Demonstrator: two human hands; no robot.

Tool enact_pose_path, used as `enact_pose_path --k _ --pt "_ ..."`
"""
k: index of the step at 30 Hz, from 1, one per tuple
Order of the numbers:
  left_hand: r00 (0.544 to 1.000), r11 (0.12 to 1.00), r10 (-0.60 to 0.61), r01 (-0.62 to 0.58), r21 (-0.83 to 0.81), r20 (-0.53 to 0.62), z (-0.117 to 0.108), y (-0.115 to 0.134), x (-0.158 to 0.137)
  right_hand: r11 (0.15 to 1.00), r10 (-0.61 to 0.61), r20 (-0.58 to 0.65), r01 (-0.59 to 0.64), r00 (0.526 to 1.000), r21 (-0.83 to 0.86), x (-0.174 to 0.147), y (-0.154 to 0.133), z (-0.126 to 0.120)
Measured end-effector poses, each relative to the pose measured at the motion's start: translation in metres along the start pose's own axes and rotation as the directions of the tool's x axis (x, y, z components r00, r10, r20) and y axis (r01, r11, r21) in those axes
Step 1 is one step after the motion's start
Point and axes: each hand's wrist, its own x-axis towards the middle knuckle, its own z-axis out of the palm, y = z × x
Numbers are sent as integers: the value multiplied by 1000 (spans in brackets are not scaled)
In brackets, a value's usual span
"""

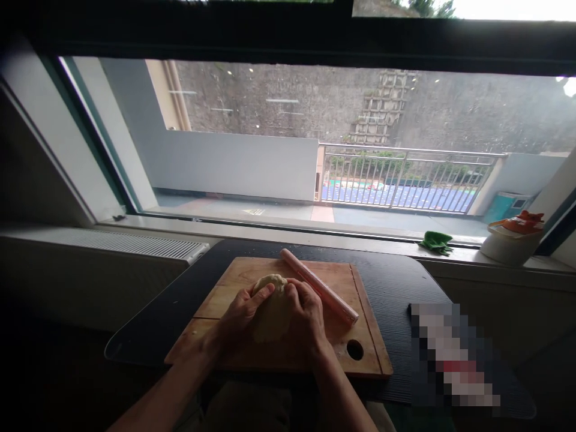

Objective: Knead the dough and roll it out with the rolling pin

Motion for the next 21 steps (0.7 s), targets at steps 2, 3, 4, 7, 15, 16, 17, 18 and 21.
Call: enact_pose_path --k 2,3,4,7,15,16,17,18,21 --pt "1000 1000 13 -13 2 -19 1 0 1 997 -10 -1 10 1000 -74 2 0 0" --pt "999 1000 25 -25 4 -31 1 0 2 994 -15 8 16 1000 -105 3 0 -1" --pt "998 999 40 -39 7 -45 2 0 2 992 -24 21 27 999 -127 4 0 -1" --pt "992 997 78 -74 39 -104 3 -1 2 985 -68 93 82 993 -150 4 -3 -1" --pt "975 976 132 -96 196 -179 1 -4 3 968 -135 117 156 984 -198 0 -5 3" --pt "971 972 148 -108 207 -186 1 -5 4 967 -148 105 166 983 -193 0 -5 4" --pt "969 970 156 -114 213 -192 1 -5 4 966 -165 89 179 982 -187 -1 -4 6" --pt "968 970 158 -115 213 -197 1 -6 4 965 -183 68 193 981 -180 -2 -4 8" --pt "967 974 147 -104 203 -209 0 -9 5 965 -209 23 210 978 -155 -4 -5 12"
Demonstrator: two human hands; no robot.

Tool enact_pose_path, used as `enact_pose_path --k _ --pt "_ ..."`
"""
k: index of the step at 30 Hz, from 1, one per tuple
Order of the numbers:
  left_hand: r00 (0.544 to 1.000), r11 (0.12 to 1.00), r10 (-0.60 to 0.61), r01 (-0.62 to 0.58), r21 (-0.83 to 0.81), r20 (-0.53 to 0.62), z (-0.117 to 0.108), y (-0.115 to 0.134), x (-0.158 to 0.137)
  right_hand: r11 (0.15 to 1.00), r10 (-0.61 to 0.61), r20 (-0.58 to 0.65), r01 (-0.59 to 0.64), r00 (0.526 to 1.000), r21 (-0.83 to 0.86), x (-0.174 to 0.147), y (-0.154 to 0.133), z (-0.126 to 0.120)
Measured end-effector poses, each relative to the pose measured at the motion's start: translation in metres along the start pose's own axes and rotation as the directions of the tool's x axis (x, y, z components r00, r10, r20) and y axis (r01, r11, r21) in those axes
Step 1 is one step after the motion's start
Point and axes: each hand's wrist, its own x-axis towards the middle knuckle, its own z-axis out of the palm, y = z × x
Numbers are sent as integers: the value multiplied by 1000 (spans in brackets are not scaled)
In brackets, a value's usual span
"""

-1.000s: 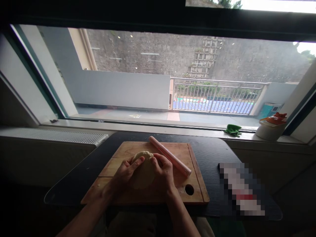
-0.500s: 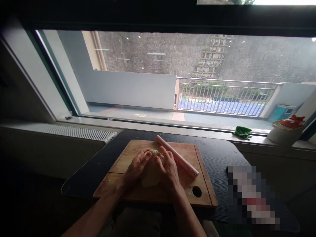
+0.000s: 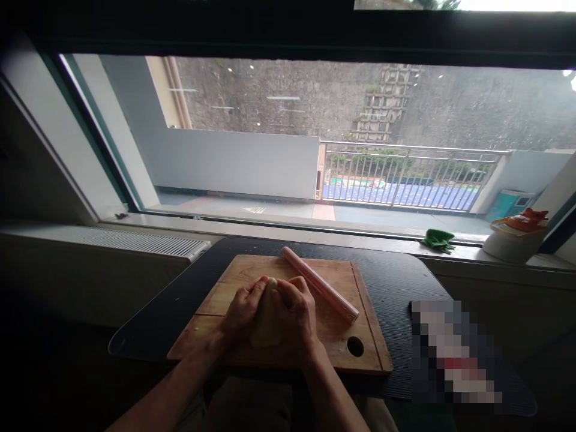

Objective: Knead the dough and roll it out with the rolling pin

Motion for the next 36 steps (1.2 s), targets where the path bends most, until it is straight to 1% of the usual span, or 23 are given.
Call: enact_pose_path --k 2,5,7,8,10,12,14,16,18,23,26,28,30,32,33,35,36 --pt "999 1000 -31 30 -5 -22 -1 -2 0 999 26 6 -26 1000 23 0 -2 1" --pt "993 997 -74 75 -1 -96 -2 -1 0 995 89 9 -89 996 49 1 -4 -1" --pt "995 998 -68 69 1 -77 -2 2 -1 993 104 12 -104 995 49 2 -4 -3" --pt "998 998 -58 58 -4 -35 -1 4 -2 995 92 20 -93 996 41 2 -4 -4" --pt "996 998 -50 52 -28 69 -1 7 -5 1000 30 37 -30 999 1 2 -4 -4" --pt "992 998 -38 44 -47 118 -1 10 -7 996 -47 53 51 997 -69 1 -4 -3" --pt "992 998 -20 26 -48 121 -2 10 -7 985 -94 84 105 992 -140 1 -4 -3" --pt "994 999 -4 9 -43 112 -3 8 -7 975 -105 121 126 987 -184 1 -5 -3" --pt "994 999 -2 7 -43 111 -3 6 -7 973 -111 132 135 985 -188 2 -6 -4" --pt "992 993 -24 38 -109 127 -2 3 -10 979 -119 95 133 988 -156 2 -9 0" --pt "991 987 -31 50 -150 128 1 1 -8 988 -84 80 94 993 -119 2 -10 1" --pt "992 984 -38 58 -170 120 3 -1 -4 998 -31 71 34 997 -53 3 -9 -1" --pt "998 984 -29 38 -177 49 5 -3 1 996 87 33 -88 996 29 3 -5 -4" --pt "997 986 -5 -8 -168 -73 4 -5 4 966 242 -20 -239 970 96 4 0 -7" --pt "991 986 7 -29 -165 -133 3 -6 5 948 301 -26 -296 953 121 5 3 -9" --pt "981 982 10 -46 -181 -193 -1 -6 5 927 345 7 -341 939 153 5 9 -10" --pt "982 980 -4 -34 -198 -188 -3 -6 4 926 338 34 -339 940 167 4 10 -10"
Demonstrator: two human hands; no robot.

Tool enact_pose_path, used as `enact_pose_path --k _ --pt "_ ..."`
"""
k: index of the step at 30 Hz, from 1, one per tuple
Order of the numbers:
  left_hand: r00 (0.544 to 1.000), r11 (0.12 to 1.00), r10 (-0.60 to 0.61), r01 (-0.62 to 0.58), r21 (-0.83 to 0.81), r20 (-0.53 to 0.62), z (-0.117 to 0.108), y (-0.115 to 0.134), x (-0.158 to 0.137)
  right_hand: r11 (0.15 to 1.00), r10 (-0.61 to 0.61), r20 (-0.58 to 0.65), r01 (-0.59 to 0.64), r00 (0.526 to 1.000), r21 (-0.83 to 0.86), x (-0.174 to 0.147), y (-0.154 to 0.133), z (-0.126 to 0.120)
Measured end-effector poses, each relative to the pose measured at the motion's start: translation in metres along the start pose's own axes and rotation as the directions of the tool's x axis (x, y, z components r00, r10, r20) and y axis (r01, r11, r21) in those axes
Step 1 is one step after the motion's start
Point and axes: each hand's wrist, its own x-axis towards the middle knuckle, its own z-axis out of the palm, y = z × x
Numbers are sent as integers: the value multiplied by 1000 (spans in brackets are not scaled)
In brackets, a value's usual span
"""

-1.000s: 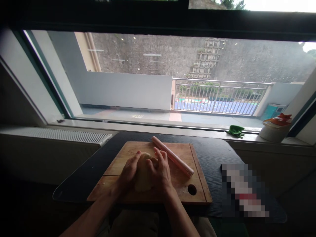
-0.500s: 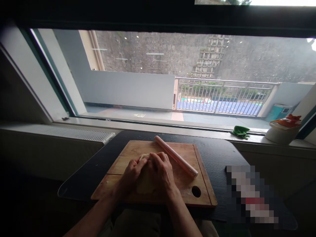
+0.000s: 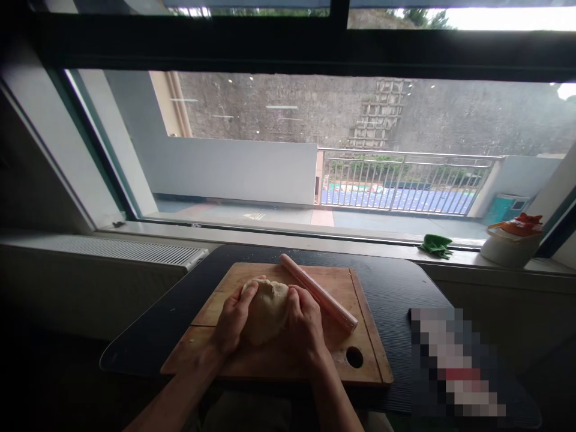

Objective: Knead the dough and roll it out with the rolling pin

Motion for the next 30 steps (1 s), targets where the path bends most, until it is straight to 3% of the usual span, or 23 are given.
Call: enact_pose_path --k 3,8,22,30 --pt "988 992 -109 116 -57 106 -5 6 -3 998 -46 16 45 999 52 -1 0 1" --pt "914 951 -251 294 -95 319 -8 9 -4 988 -152 31 151 988 30 -3 -7 1" --pt "920 986 -163 166 24 355 -1 6 -2 938 -312 -5 307 950 -158 -6 -12 5" --pt "839 943 -254 326 -70 482 -5 24 2 963 -251 43 254 967 -89 -7 -15 2"
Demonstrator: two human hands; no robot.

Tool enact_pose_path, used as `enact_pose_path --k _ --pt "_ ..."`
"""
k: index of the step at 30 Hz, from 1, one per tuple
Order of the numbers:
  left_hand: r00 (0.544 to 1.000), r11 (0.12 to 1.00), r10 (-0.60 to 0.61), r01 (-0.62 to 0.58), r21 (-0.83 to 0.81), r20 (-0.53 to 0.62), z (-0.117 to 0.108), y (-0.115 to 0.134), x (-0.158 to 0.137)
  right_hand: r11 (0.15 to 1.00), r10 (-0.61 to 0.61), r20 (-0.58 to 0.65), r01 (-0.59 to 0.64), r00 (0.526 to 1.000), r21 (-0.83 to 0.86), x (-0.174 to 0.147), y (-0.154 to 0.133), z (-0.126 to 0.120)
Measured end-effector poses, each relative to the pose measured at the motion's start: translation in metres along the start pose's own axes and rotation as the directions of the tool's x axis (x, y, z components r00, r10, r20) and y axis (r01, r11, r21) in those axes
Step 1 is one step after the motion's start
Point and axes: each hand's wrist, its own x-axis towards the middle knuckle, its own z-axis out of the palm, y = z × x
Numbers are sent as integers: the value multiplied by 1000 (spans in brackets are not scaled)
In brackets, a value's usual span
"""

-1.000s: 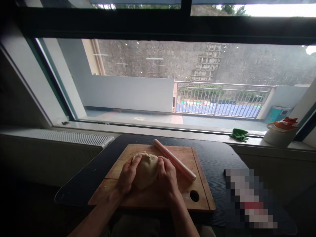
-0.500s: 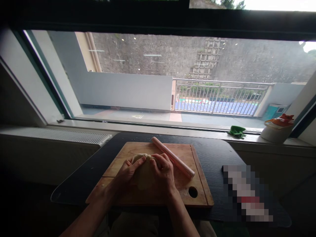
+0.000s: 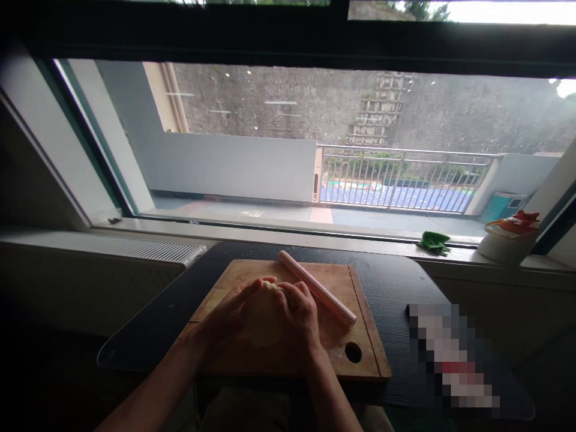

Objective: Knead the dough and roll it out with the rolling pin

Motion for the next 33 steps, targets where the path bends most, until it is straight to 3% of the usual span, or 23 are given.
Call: enact_pose_path --k 5,8,10,12,15,20,24,28,33 --pt "998 995 31 -25 102 -60 -6 -8 6 1000 -10 63 11 998 -19 -1 0 -3" --pt "977 998 48 -40 44 -209 -9 -15 12 999 32 12 -32 999 -4 -1 3 -3" --pt "934 997 58 -71 -22 -353 -9 -17 14 996 80 -19 -79 997 37 -1 5 -2" --pt "899 993 48 -91 -78 -435 -8 -14 14 991 102 24 -103 995 80 -1 8 1" --pt "935 986 17 -75 -150 -353 -6 -9 8 993 82 55 -86 995 86 -1 10 3" --pt "984 971 -1 -42 -237 -179 -1 -4 -1 997 36 -83 -31 996 69 -2 5 -1" --pt "998 998 18 -22 -63 -62 1 -10 -3 998 13 -30 -11 999 60 -2 0 -3" --pt "995 994 41 -31 101 -96 0 -16 -2 991 86 -38 -82 996 104 -1 3 -1" --pt "993 994 41 -29 108 -107 1 -16 -1 980 137 -61 -126 989 157 0 7 0"
